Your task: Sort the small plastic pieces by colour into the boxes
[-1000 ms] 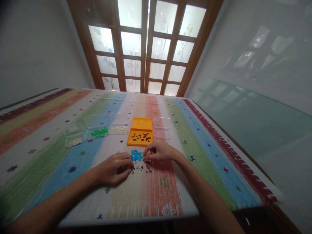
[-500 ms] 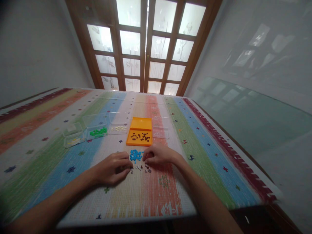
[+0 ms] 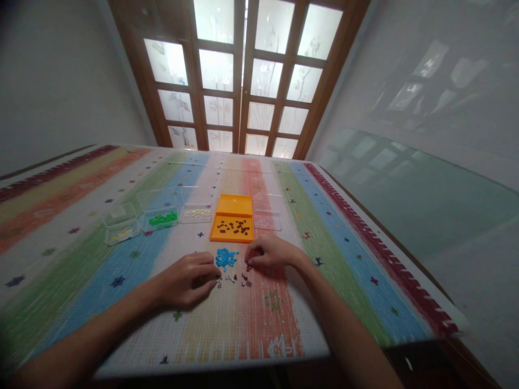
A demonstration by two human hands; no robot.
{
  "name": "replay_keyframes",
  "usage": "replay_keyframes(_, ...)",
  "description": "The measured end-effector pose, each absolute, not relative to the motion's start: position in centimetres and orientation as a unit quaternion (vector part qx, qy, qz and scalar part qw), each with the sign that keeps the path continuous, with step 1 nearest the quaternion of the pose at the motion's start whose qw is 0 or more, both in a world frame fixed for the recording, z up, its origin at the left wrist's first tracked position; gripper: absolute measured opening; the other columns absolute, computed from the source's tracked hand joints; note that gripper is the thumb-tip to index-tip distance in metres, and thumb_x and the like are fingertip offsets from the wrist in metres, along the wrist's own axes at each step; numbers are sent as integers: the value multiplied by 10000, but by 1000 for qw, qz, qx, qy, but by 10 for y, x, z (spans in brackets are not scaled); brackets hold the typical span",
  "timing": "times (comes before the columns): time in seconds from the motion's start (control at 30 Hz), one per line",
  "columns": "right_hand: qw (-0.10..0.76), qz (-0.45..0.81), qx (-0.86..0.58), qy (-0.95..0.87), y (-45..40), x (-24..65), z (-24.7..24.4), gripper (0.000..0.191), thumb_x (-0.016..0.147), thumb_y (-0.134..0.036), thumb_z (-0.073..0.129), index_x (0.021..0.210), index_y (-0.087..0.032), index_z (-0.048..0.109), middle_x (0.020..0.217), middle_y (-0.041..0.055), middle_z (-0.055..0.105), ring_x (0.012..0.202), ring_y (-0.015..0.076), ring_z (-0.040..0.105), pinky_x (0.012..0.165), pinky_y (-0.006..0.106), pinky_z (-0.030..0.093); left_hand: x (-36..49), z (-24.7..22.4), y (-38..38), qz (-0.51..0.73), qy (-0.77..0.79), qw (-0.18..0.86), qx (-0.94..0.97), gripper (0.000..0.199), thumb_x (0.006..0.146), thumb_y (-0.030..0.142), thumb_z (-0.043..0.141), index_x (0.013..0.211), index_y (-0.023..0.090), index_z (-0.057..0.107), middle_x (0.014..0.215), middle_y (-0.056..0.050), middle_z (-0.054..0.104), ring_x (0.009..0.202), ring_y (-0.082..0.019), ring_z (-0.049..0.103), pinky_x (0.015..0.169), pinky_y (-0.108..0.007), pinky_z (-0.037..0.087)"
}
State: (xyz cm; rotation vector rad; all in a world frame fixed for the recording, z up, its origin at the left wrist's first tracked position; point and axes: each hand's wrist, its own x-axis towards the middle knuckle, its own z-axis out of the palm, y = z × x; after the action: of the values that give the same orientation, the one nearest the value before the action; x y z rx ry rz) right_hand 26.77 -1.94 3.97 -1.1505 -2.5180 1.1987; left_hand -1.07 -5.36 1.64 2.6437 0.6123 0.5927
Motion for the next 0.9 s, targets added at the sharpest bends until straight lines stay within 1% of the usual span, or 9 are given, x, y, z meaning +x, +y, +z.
replay_keyframes(0.17, 64, 376, -383, -841, -18, 273, 39, 139, 819, -199, 652, 903, -156, 754, 850, 49, 764, 759, 157, 676, 702, 250, 480, -11, 16, -53, 213, 211, 181, 937, 157, 875, 149, 501, 899, 165, 656, 792, -40, 586, 705, -151, 520, 652, -297, 408)
replay_keyframes(0.33, 54, 363, -389, -845, -18, 274, 37, 153, 811, -217, 663, 918, -163, 759, 824, 37, 754, 700, 140, 643, 644, 235, 456, -11, 17, -53, 211, 215, 182, 936, 159, 873, 149, 503, 901, 163, 659, 800, -42, 593, 710, -150, 528, 653, -297, 412)
replay_keyframes(0.43, 54, 363, -382, -848, -18, 273, 37, 159, 814, -240, 669, 916, -160, 761, 818, 42, 750, 704, 145, 642, 648, 239, 459, -11, 16, -53, 212, 216, 181, 936, 158, 871, 149, 506, 904, 166, 659, 793, -41, 594, 706, -150, 525, 650, -295, 415)
replay_keyframes(0.67, 50, 363, -388, -846, -21, 267, 36, 176, 821, -167, 613, 915, -149, 761, 812, 45, 749, 704, 142, 649, 657, 236, 465, -11, 15, -53, 209, 218, 178, 937, 147, 871, 156, 510, 902, 174, 653, 783, -35, 593, 701, -149, 523, 650, -295, 414)
replay_keyframes(0.9, 59, 346, -392, -850, -22, 268, 39, 177, 829, -238, 651, 948, -167, 762, 819, 43, 741, 714, 148, 641, 676, 244, 475, -10, 16, -53, 207, 215, 176, 938, 142, 878, 155, 499, 879, 175, 639, 773, -32, 585, 684, -144, 515, 639, -293, 408)
